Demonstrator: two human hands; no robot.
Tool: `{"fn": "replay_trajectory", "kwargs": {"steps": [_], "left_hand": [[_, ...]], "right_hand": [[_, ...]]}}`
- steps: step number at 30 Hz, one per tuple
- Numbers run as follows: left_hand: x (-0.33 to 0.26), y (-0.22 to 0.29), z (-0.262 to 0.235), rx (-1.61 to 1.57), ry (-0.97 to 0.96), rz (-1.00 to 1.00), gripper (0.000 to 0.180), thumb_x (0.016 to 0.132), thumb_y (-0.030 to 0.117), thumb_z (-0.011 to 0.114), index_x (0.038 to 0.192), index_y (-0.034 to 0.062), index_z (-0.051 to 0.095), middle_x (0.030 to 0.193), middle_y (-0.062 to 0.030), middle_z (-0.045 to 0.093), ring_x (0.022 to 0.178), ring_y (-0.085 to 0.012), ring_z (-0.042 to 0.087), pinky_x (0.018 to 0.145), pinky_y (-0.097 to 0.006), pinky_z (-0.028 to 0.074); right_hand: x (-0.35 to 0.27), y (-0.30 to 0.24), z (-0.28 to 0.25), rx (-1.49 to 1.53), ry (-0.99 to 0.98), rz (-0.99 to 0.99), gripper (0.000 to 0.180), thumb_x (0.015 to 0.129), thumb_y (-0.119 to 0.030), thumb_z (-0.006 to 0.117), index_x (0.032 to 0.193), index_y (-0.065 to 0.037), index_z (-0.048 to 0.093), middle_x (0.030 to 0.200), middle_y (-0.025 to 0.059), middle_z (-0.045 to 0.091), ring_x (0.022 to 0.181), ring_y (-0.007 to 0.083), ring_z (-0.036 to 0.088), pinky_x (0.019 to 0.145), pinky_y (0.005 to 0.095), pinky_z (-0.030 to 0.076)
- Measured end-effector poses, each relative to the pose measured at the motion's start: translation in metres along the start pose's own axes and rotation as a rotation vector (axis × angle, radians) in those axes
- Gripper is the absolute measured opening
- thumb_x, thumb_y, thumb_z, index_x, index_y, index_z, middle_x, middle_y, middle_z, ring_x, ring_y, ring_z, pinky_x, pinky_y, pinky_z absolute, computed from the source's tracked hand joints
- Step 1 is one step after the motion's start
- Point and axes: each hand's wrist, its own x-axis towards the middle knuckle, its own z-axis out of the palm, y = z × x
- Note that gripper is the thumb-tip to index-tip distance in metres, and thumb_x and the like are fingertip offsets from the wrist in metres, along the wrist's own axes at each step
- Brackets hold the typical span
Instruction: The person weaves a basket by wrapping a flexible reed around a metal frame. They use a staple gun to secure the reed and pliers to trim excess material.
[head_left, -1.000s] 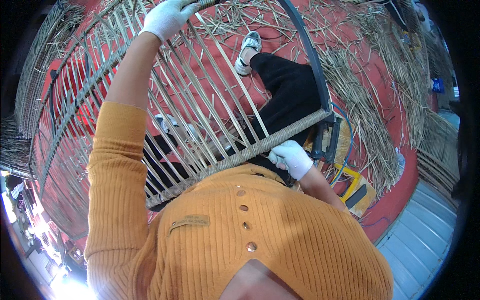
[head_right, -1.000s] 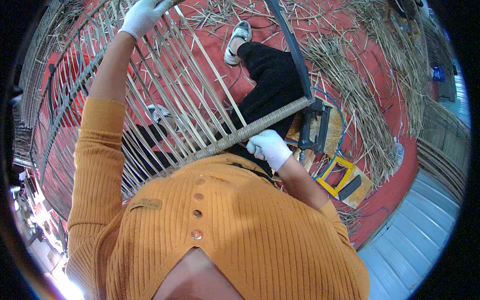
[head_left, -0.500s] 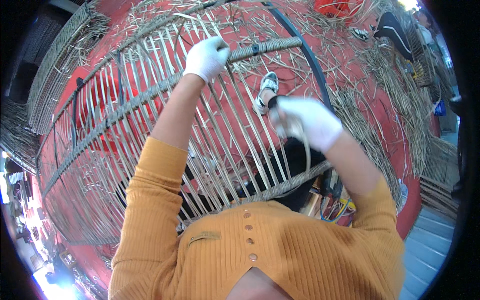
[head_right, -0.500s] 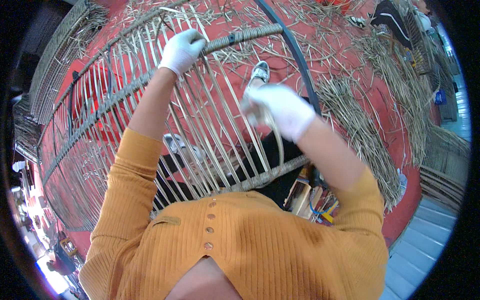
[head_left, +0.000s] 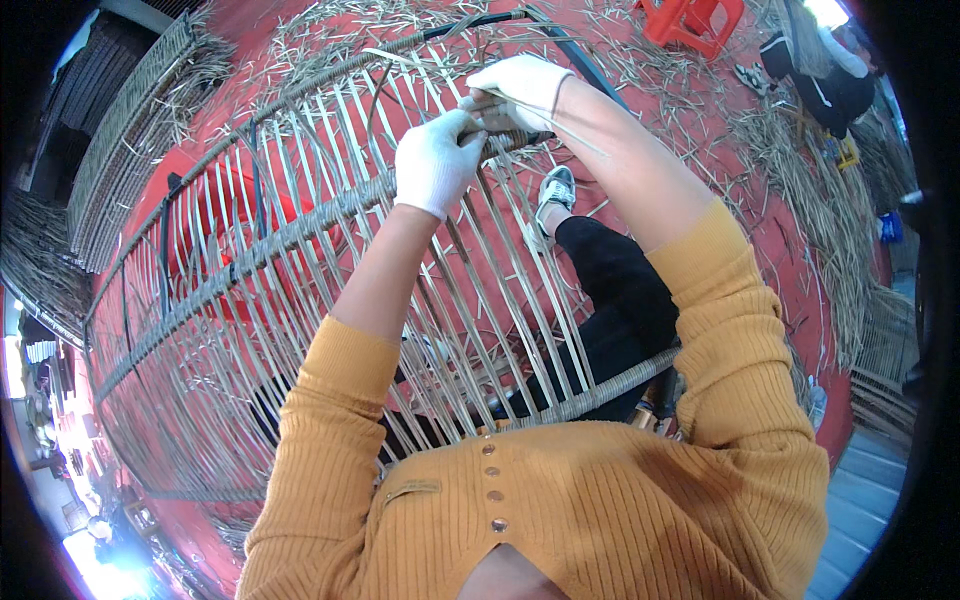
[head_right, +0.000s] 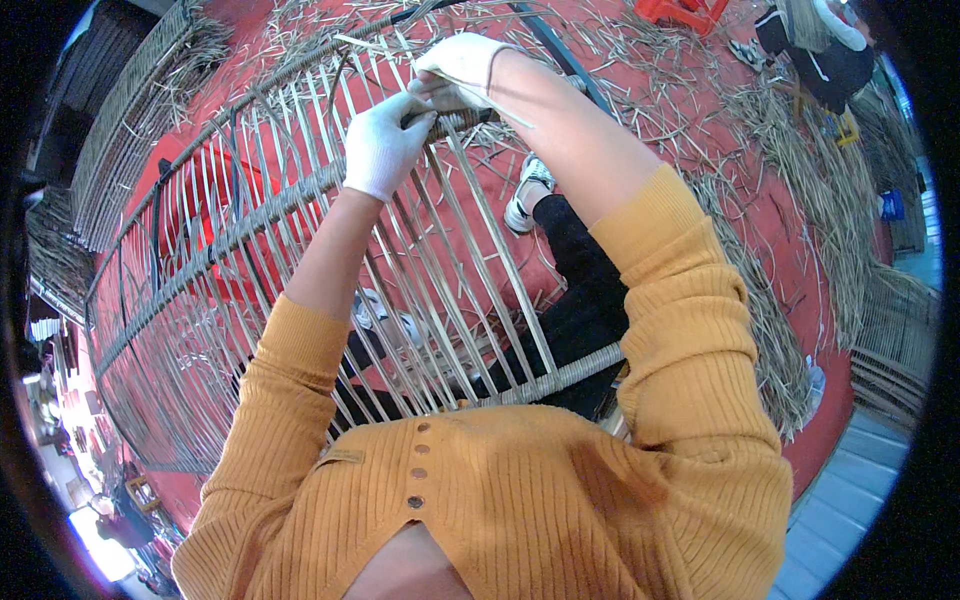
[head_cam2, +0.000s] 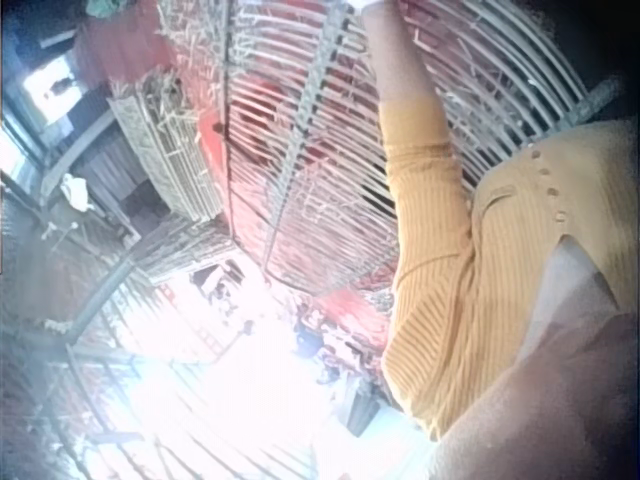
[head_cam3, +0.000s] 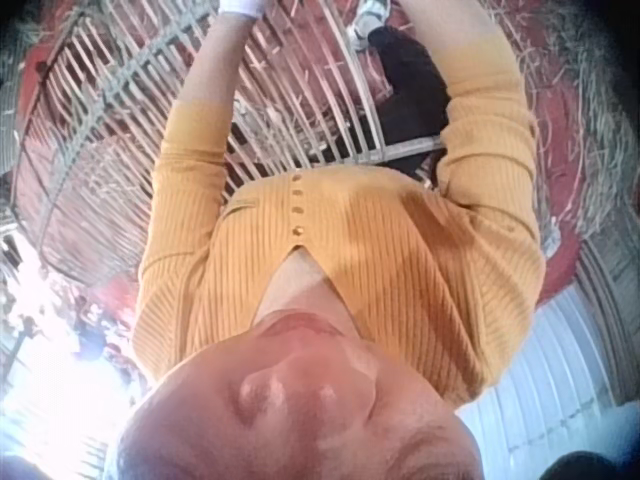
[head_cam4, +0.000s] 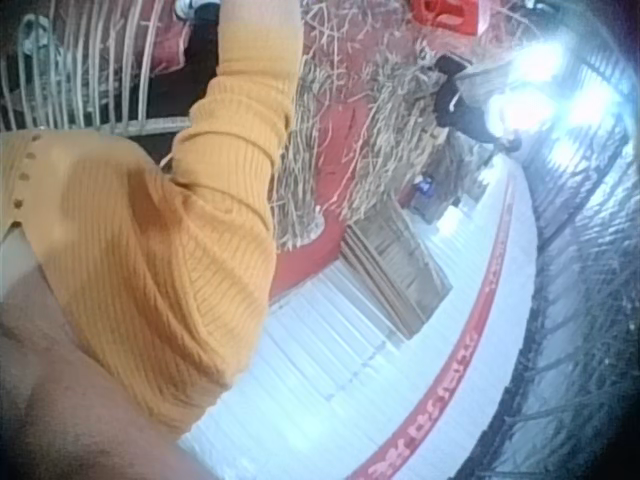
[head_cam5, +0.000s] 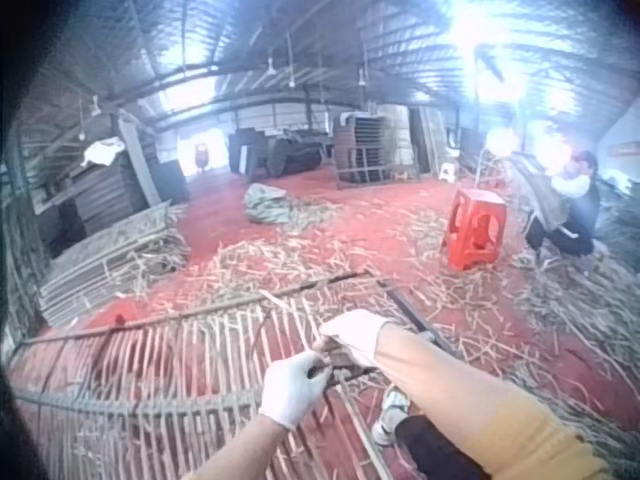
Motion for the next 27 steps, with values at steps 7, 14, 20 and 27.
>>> {"fn": "replay_trajectory", "kwargs": {"steps": [7, 14, 20, 27], "left_hand": [[0.007, 0.022, 0.006, 0.253, -0.183, -0.142, 0.029, 0.089, 0.039, 0.065, 0.099, 0.0145, 0.077, 0.092, -0.0124, 0.074, 0.086, -0.0327, 0.071, 0.079, -0.043, 0.055], [0.048, 0.0, -0.003, -0.048, -0.749, -0.278, 0.042, 0.092, 0.036, 0.058, 0.106, 0.0002, 0.073, 0.084, -0.0119, 0.071, 0.079, -0.0188, 0.065, 0.074, -0.035, 0.051], [0.036, -0.001, -0.006, 0.039, -0.719, -0.017, 0.054, 0.085, 0.053, 0.059, 0.106, 0.0059, 0.073, 0.101, -0.0167, 0.073, 0.094, -0.0317, 0.07, 0.087, -0.04, 0.052], [0.052, -0.005, -0.004, 0.064, -0.687, -0.155, 0.055, 0.083, 0.051, 0.068, 0.104, 0.0008, 0.074, 0.088, -0.0107, 0.069, 0.084, -0.0216, 0.065, 0.077, -0.036, 0.05]], "right_hand": [[-0.052, 0.035, -0.006, -0.111, 0.211, -0.653, 0.05, 0.099, -0.045, 0.052, 0.083, -0.002, 0.07, 0.079, 0.0087, 0.07, 0.073, 0.0186, 0.065, 0.07, 0.0319, 0.05], [-0.073, 0.126, 0.0, -0.423, 0.226, -0.279, 0.036, 0.095, -0.037, 0.057, 0.105, -0.006, 0.072, 0.109, 0.0203, 0.069, 0.101, 0.0365, 0.065, 0.085, 0.0473, 0.051], [-0.073, 0.031, 0.006, -0.899, 0.377, -0.571, 0.045, 0.094, -0.041, 0.05, 0.09, -0.002, 0.072, 0.096, 0.0243, 0.069, 0.091, 0.0404, 0.065, 0.084, 0.0501, 0.049], [-0.18, 0.058, -0.089, -0.914, 0.581, -1.119, 0.032, 0.1, -0.021, 0.056, 0.122, 0.001, 0.063, 0.112, 0.0169, 0.067, 0.103, 0.0265, 0.065, 0.093, 0.0333, 0.049]]}}
